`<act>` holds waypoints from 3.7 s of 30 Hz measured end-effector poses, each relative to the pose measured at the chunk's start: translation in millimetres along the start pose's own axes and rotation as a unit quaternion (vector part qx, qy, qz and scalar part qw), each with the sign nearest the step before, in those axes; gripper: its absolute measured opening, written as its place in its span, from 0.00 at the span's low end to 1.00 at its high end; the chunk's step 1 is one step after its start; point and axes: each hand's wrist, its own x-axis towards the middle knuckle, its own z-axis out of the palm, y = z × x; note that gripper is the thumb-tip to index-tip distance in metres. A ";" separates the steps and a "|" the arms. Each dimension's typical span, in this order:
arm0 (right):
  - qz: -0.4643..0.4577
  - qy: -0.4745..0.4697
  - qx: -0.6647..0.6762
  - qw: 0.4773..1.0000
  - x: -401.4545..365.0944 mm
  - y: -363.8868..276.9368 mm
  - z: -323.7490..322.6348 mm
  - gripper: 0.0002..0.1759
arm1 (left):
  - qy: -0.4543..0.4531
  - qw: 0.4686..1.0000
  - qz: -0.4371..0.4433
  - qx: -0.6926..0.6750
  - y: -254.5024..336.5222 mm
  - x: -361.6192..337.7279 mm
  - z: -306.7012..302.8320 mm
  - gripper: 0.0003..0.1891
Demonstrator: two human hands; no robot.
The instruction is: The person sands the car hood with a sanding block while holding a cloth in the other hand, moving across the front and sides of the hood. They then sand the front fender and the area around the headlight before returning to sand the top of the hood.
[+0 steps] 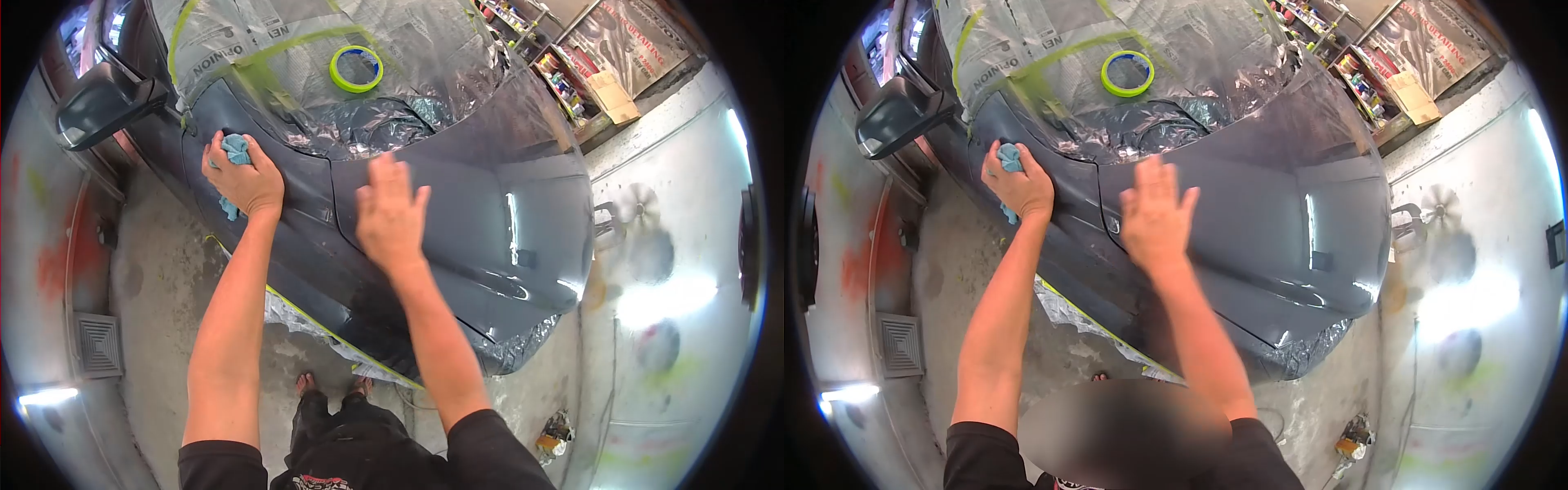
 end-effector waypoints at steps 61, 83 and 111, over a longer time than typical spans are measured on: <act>-0.132 -0.049 0.017 0.990 8.7 -26.4 -1.1 0.31 | 0.023 1.000 -0.007 -0.007 7.3 0.3 -4.8 0.27; -0.126 -0.059 0.069 0.988 4.0 -11.6 -8.5 0.31 | 0.018 1.000 -0.018 -0.007 7.5 -0.5 -4.1 0.26; -0.191 -0.105 0.127 0.968 31.4 36.2 -20.0 0.27 | 0.020 1.000 -0.005 0.016 3.8 -0.8 -0.8 0.26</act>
